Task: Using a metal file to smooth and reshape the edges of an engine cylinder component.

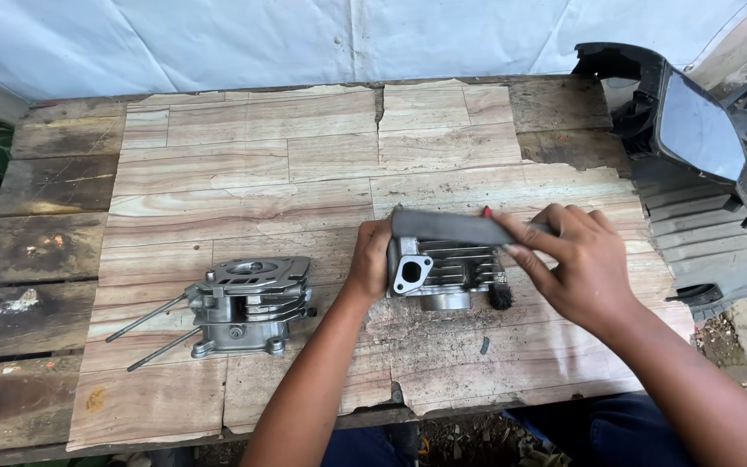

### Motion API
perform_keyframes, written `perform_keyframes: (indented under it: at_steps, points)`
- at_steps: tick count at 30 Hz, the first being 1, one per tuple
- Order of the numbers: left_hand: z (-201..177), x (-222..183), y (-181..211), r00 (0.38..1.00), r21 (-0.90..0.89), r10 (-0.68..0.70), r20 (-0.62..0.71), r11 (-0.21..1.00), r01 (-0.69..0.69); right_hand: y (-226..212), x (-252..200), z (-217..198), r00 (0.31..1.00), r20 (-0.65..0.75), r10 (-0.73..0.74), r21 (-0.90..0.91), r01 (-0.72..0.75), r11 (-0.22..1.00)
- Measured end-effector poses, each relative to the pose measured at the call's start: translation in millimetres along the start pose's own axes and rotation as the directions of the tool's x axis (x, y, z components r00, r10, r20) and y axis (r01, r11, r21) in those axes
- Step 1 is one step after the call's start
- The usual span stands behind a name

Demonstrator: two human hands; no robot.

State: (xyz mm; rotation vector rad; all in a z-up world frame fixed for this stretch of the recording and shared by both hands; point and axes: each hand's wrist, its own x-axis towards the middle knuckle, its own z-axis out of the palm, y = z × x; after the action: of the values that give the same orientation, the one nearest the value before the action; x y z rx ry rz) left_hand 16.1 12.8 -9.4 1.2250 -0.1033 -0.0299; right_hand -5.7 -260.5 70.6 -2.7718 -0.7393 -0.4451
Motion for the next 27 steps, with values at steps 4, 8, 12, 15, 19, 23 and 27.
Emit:
perform_keyframes:
  at_steps: [4,8,12,15,19,23,27]
  points:
    - [-27.7,6.8,-52.3,0.983,0.485,0.163,0.080,0.856,-0.181,-12.4,-0.3,5.7,0.996,0.023,-0.085,0.111,0.082,0.990]
    - [-3.3,2.6,-11.5,0.999,-0.011,-0.011,-0.030,1.000,0.011,-9.1,2.5,8.8,0.999,0.032,-0.003,0.085,0.000,0.996]
    - [-15.1,7.4,-23.1,0.998,0.023,-0.048,-0.050,0.999,0.049,-37.4,9.3,-9.0,0.999,0.024,-0.047,0.083,0.044,0.996]
    - [-10.1,4.5,-21.3,0.996,0.086,-0.031,-0.081,0.996,0.038,-30.7,12.1,-14.0,1.000,-0.023,-0.001,0.030,0.002,1.000]
    - [-29.1,13.0,-34.7,0.993,-0.006,-0.070,-0.093,0.998,0.070,-37.1,12.5,1.2,0.995,-0.021,-0.094,0.059,0.095,0.994]
    - [-25.7,3.8,-31.0,0.993,0.022,-0.087,-0.083,0.996,0.089,-32.1,12.5,6.9,0.999,-0.015,-0.034,0.026,0.034,0.999]
    - [-21.6,0.6,-17.3,0.994,0.060,-0.086,-0.072,0.994,0.091,-47.7,16.1,-4.0,0.996,0.016,-0.091,0.104,0.088,0.991]
